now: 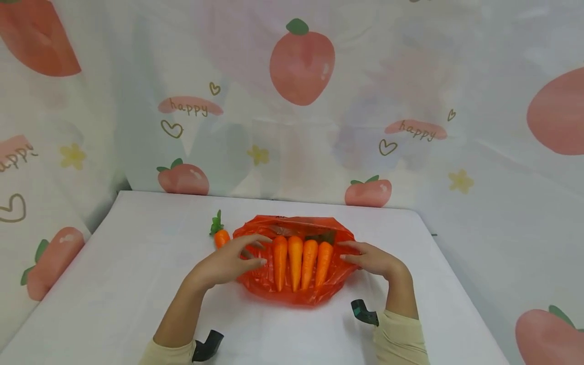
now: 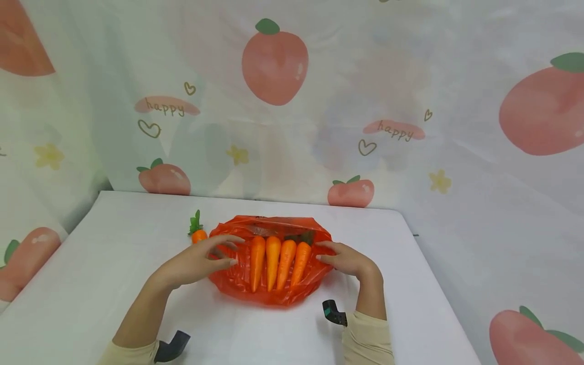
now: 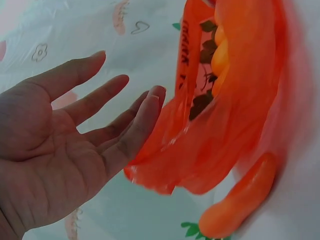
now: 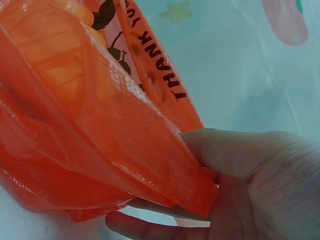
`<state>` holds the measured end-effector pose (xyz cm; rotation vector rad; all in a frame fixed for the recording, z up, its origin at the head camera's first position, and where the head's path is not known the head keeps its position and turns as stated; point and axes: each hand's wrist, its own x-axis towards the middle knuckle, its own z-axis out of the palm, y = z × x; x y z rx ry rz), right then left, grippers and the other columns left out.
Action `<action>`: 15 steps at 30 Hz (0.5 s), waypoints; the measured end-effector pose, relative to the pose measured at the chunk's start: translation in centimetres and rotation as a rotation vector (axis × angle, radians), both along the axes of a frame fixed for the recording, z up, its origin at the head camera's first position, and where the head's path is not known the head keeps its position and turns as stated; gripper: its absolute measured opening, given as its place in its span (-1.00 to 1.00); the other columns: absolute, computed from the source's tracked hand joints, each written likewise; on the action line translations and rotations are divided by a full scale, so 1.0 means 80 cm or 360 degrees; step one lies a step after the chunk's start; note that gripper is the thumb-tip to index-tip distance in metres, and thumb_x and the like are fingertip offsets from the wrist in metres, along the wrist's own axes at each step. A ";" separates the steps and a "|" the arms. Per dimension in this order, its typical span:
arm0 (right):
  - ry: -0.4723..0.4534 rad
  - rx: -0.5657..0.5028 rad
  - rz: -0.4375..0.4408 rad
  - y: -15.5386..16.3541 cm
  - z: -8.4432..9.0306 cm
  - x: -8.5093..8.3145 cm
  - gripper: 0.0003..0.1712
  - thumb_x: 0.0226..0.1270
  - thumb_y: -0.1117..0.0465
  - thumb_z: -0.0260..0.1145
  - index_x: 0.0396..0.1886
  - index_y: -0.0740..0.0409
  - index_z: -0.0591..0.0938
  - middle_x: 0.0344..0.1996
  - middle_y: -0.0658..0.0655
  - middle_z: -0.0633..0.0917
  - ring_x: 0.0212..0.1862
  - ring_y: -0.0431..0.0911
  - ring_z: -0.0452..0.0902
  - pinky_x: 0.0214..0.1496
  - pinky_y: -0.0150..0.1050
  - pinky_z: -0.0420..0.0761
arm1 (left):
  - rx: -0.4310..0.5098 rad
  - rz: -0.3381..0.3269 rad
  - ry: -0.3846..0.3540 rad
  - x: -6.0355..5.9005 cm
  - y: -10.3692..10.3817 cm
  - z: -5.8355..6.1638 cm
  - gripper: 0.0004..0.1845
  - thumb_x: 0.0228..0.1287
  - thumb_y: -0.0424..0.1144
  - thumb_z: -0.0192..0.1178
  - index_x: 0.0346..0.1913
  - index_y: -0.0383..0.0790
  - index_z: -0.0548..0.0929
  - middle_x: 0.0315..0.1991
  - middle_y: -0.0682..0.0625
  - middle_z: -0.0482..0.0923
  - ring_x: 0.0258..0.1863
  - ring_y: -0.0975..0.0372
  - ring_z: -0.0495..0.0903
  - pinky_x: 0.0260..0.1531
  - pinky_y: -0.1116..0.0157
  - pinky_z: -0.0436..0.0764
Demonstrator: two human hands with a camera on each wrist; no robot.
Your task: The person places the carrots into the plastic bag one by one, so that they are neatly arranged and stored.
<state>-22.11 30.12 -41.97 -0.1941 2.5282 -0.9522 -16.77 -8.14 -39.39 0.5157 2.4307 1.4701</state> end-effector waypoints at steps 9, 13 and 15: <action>0.0003 -0.0001 0.0008 -0.001 0.001 0.000 -0.35 0.51 -0.09 0.28 0.49 0.00 0.49 0.44 0.33 0.39 0.44 0.34 0.19 0.31 0.45 0.32 | 0.0117 0.0029 -0.0032 -0.006 -0.047 0.001 -0.67 0.48 -0.15 0.28 0.23 0.05 0.65 0.12 -0.06 0.60 0.08 0.00 0.54 0.04 -0.02 0.62; 0.0005 0.0003 0.0013 -0.001 0.002 0.000 -0.34 0.51 -0.10 0.28 0.50 0.00 0.48 0.44 0.34 0.39 0.43 0.35 0.19 0.29 0.45 0.34 | 0.0196 0.0018 -0.0022 -0.013 -0.065 -0.001 -0.69 0.51 -0.16 0.25 0.24 -0.01 0.66 0.15 -0.13 0.61 0.04 -0.01 0.59 0.04 -0.08 0.61; 0.0004 0.0000 0.0012 -0.001 0.002 0.000 -0.35 0.51 -0.10 0.28 0.50 0.00 0.48 0.44 0.33 0.39 0.43 0.35 0.20 0.29 0.45 0.34 | 0.0250 0.0020 -0.0036 -0.016 -0.073 -0.003 -0.69 0.53 -0.18 0.22 0.24 -0.06 0.66 0.16 -0.12 0.62 0.01 -0.01 0.62 0.04 -0.11 0.61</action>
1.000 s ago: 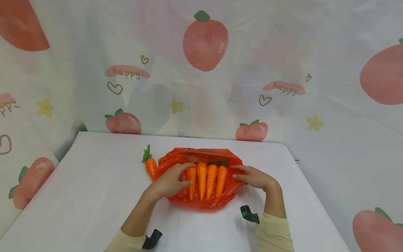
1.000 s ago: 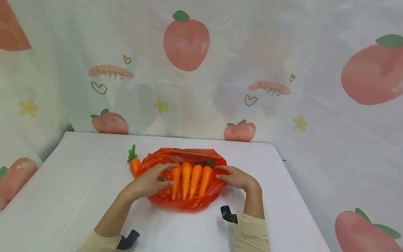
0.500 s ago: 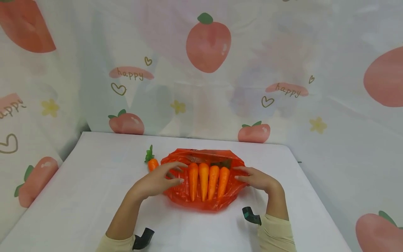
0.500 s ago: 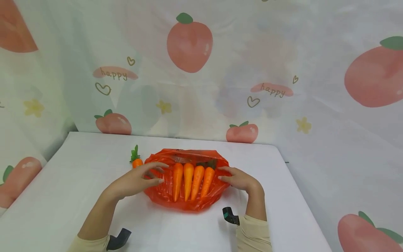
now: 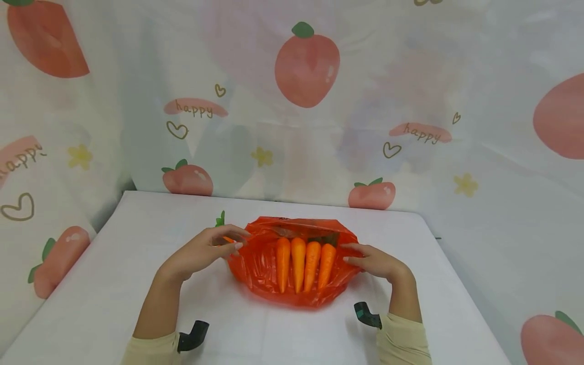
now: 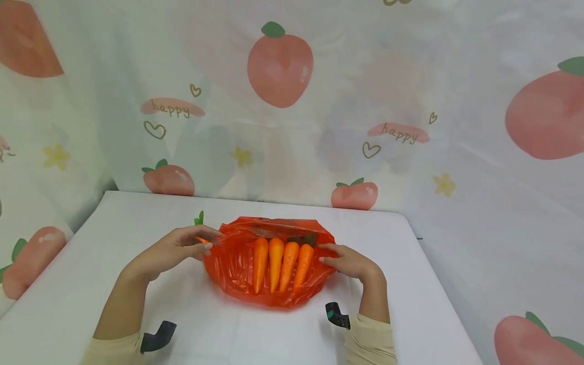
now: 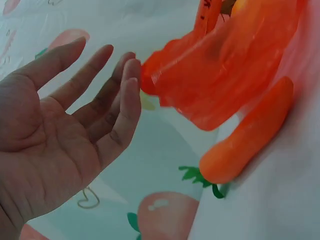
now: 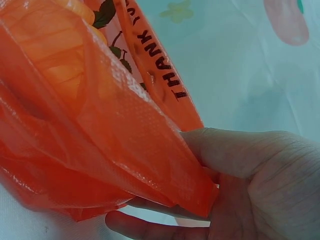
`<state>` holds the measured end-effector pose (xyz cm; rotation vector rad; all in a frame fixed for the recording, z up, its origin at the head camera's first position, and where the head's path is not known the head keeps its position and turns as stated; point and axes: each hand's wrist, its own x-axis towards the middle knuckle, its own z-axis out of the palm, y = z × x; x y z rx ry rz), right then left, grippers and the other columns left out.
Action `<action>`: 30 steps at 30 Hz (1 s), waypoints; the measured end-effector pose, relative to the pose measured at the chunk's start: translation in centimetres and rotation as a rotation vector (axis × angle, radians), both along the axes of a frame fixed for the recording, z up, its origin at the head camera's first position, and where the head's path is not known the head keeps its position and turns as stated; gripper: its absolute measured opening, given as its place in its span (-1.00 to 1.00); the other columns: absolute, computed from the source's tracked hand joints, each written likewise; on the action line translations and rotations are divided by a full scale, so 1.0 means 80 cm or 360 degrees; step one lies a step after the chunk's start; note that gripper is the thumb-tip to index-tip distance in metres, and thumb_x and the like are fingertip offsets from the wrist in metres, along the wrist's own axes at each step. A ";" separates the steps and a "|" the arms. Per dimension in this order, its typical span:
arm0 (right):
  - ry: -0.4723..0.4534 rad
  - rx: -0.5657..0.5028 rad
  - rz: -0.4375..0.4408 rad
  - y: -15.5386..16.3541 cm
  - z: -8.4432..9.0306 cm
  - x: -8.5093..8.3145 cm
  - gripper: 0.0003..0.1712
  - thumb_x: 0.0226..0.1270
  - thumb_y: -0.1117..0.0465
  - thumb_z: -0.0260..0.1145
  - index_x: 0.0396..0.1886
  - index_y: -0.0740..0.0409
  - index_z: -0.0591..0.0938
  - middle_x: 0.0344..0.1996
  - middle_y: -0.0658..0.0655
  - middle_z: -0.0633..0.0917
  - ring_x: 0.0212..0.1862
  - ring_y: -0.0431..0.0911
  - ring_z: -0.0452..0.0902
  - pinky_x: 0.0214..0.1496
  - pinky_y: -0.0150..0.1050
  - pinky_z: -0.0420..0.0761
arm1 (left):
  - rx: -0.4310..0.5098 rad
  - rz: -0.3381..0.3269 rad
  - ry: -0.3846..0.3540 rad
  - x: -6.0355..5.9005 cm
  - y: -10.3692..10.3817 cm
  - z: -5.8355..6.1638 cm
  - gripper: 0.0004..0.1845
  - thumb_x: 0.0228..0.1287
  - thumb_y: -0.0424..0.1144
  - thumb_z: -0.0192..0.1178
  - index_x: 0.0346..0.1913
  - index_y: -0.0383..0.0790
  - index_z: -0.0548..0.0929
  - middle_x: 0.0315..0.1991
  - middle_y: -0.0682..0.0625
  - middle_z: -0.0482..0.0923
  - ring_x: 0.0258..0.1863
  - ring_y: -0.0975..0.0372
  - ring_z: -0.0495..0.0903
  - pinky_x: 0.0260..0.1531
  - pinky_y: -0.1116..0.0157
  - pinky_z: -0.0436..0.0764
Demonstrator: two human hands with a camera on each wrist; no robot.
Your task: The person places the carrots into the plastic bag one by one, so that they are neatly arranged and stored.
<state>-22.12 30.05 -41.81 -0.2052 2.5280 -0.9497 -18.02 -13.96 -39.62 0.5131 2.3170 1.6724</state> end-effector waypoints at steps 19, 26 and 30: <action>0.0012 0.0014 0.0006 0.002 -0.002 -0.002 -0.34 0.50 -0.12 0.28 0.49 0.00 0.49 0.44 0.35 0.39 0.43 0.36 0.19 0.28 0.46 0.34 | 0.0022 0.0283 -0.0178 -0.021 -0.037 -0.049 -0.60 0.56 -0.22 0.17 0.33 -0.29 0.57 0.16 -0.23 0.58 0.02 -0.14 0.61 0.00 0.06 0.68; 0.0016 0.0002 0.0014 0.002 -0.003 -0.002 -0.35 0.51 -0.10 0.28 0.49 0.01 0.50 0.42 0.34 0.41 0.41 0.35 0.22 0.28 0.43 0.37 | -0.0024 0.0394 -0.0218 -0.027 -0.040 -0.066 -0.59 0.56 -0.19 0.17 0.35 -0.25 0.53 0.18 -0.27 0.49 -0.04 -0.10 0.64 -0.07 0.14 0.69; 0.0003 -0.0010 0.0003 0.001 -0.003 -0.001 -0.35 0.51 -0.09 0.28 0.49 0.01 0.49 0.42 0.34 0.40 0.42 0.34 0.22 0.28 0.43 0.36 | -0.0057 0.0465 -0.0232 -0.028 -0.038 -0.072 -0.58 0.55 -0.22 0.16 0.37 -0.21 0.51 0.18 -0.26 0.46 -0.07 -0.05 0.64 -0.06 0.15 0.69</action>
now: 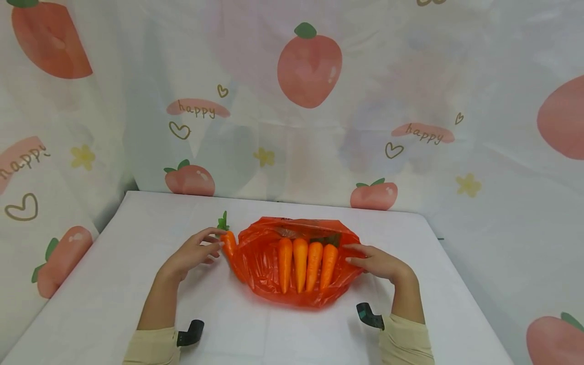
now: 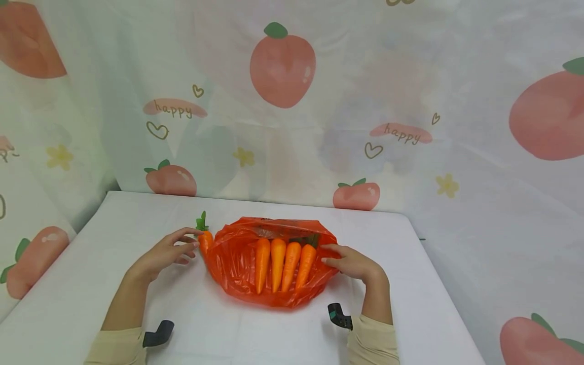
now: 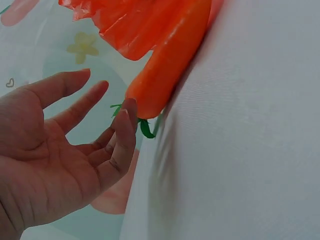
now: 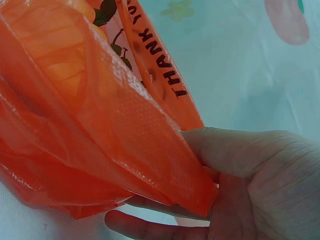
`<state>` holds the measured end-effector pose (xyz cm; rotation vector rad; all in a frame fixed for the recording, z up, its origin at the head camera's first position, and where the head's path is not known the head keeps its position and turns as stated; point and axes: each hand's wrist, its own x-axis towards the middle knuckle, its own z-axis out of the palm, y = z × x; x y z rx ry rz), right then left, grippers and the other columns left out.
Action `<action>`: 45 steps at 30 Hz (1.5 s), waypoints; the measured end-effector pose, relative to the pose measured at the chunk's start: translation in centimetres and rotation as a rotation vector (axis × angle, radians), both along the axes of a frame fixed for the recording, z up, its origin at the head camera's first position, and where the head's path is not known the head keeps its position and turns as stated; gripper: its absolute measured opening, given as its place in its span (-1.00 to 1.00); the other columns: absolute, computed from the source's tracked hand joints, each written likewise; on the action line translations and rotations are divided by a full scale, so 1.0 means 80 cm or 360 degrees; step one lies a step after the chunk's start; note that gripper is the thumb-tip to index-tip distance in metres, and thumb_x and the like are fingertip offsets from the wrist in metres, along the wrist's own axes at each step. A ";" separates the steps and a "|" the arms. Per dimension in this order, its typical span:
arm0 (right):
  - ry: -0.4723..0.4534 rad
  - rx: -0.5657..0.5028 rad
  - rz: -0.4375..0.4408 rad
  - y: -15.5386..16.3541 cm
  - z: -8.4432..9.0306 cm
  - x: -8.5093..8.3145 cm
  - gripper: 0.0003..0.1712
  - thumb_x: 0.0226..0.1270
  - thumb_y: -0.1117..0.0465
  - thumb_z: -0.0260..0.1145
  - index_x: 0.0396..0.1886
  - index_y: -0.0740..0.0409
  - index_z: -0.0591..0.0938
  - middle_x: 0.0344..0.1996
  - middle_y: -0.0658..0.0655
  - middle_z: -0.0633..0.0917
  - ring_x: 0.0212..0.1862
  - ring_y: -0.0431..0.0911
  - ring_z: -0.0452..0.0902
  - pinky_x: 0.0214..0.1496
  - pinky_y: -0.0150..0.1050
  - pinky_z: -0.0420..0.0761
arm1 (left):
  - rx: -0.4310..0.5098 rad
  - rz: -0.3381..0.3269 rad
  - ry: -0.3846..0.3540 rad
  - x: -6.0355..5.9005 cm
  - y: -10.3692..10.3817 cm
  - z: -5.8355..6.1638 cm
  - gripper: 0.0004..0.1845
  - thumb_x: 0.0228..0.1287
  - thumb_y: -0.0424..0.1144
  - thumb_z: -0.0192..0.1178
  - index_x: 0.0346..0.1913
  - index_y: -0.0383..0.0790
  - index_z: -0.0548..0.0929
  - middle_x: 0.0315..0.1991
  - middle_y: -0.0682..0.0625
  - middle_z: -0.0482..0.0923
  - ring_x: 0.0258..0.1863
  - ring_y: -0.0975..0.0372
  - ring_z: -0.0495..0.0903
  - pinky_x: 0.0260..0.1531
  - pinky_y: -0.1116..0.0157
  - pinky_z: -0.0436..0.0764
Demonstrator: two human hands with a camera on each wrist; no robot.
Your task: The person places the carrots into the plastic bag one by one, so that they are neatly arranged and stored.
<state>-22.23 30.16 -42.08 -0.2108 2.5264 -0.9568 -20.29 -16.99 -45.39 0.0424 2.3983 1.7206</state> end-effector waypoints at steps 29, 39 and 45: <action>-0.0004 0.0010 -0.0006 -0.003 -0.006 -0.003 -0.35 0.50 -0.10 0.29 0.49 -0.01 0.49 0.43 0.32 0.40 0.43 0.33 0.21 0.30 0.43 0.34 | -0.0103 0.0126 0.0015 -0.010 0.026 -0.020 -0.37 0.32 -0.40 0.32 0.44 -0.19 0.42 0.23 -0.35 0.39 -0.15 0.02 0.52 -0.27 0.24 0.61; -0.0005 0.0014 -0.0005 -0.001 -0.007 -0.003 -0.35 0.50 -0.10 0.29 0.50 -0.02 0.49 0.44 0.32 0.40 0.44 0.34 0.20 0.30 0.44 0.34 | -0.0209 0.0249 0.0046 -0.014 0.029 -0.022 -0.40 0.29 -0.43 0.37 0.34 -0.21 0.39 0.20 -0.35 0.35 0.02 -0.10 0.49 -0.08 0.18 0.67; 0.0001 0.0033 0.0007 0.001 -0.006 -0.004 -0.34 0.50 -0.12 0.29 0.49 -0.01 0.49 0.43 0.32 0.41 0.43 0.34 0.20 0.30 0.44 0.34 | -0.0198 0.0325 0.0114 -0.013 0.027 -0.018 -0.39 0.29 -0.48 0.37 0.33 -0.22 0.37 0.24 -0.37 0.24 0.10 -0.19 0.52 0.01 0.04 0.69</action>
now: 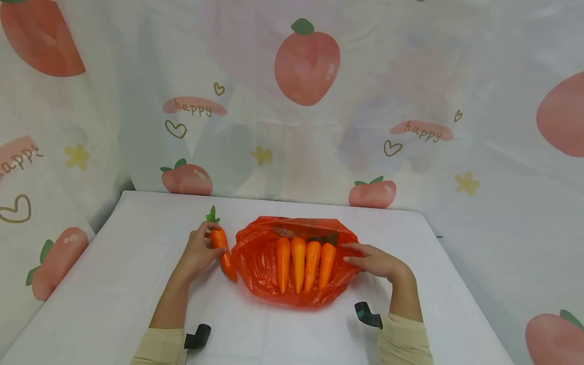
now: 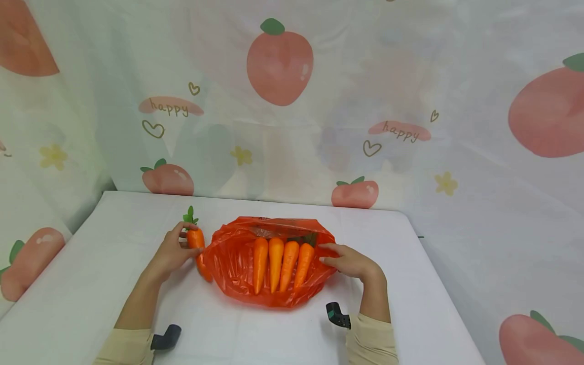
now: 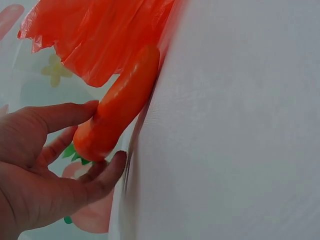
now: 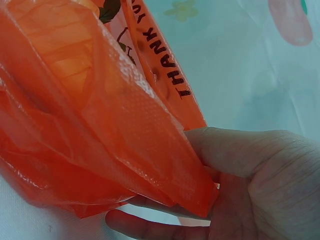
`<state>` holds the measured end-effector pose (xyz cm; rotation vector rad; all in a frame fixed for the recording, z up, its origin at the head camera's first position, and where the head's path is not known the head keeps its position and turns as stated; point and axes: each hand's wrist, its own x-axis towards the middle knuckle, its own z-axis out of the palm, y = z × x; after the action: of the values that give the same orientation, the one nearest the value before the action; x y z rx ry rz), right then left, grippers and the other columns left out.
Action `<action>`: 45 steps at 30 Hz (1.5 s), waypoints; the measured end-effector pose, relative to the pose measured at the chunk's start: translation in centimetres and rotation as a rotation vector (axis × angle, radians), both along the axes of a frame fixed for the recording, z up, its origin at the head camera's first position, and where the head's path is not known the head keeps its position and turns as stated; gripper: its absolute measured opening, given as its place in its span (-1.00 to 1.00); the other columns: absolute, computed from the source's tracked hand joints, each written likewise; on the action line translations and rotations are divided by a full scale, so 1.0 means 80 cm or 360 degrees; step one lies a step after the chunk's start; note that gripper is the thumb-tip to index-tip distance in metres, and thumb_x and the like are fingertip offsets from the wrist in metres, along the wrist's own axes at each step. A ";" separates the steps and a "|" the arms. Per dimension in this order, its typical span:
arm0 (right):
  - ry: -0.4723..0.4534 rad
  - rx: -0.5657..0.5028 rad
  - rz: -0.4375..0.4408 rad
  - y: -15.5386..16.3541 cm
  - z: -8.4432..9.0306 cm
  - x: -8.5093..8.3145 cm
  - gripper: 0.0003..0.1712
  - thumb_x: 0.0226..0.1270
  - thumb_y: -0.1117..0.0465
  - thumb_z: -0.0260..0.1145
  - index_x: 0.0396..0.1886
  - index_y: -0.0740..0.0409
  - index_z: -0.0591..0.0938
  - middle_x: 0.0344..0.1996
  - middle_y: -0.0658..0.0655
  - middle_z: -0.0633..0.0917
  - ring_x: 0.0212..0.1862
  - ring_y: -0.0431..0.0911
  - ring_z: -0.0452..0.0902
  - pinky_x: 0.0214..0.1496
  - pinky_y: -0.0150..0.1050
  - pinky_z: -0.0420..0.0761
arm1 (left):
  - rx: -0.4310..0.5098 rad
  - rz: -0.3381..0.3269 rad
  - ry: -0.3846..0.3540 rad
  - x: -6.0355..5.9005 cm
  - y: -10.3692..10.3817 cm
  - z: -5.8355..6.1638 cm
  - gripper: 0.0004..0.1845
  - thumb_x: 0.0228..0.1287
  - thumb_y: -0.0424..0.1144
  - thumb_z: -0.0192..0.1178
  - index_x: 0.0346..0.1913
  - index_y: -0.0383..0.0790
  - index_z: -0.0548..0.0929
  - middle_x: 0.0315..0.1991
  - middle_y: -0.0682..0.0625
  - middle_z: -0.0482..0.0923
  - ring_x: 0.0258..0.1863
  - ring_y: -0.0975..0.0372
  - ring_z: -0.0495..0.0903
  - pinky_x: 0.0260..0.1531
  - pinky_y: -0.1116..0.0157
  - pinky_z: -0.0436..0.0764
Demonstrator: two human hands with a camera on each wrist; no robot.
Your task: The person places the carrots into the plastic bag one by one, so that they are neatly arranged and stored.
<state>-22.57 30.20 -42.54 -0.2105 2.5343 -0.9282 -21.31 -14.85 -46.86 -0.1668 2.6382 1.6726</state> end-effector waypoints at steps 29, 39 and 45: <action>-0.0017 -0.0020 -0.0032 -0.001 0.000 0.003 -0.36 0.51 -0.07 0.28 0.49 0.02 0.49 0.38 0.29 0.45 0.40 0.30 0.26 0.29 0.42 0.36 | -0.0031 -0.0223 0.0138 0.039 -0.025 0.082 -0.40 0.41 -0.29 0.31 0.43 -0.09 0.37 0.35 -0.29 0.20 0.24 -0.19 0.38 -0.04 0.00 0.69; -0.0011 0.0004 -0.0057 0.002 0.000 0.005 -0.33 0.49 -0.11 0.30 0.49 0.01 0.49 0.40 0.32 0.44 0.41 0.33 0.24 0.27 0.44 0.37 | -0.0096 -0.0322 0.0137 0.065 -0.014 0.082 -0.41 0.36 -0.35 0.36 0.38 -0.06 0.42 0.31 -0.31 0.23 0.21 -0.26 0.42 -0.16 0.05 0.75; -0.0005 -0.0010 -0.0057 0.002 0.001 0.005 -0.35 0.49 -0.09 0.30 0.48 0.01 0.50 0.39 0.29 0.46 0.38 0.29 0.29 0.28 0.41 0.39 | -0.0068 -0.0419 0.0146 0.084 -0.004 0.082 -0.44 0.32 -0.32 0.43 0.32 -0.02 0.48 0.30 -0.26 0.29 0.16 -0.16 0.48 -0.11 0.11 0.74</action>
<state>-22.19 30.36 -42.48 -0.1657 2.5401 -0.9497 -14.56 -15.15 -40.32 0.2524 2.6203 1.5742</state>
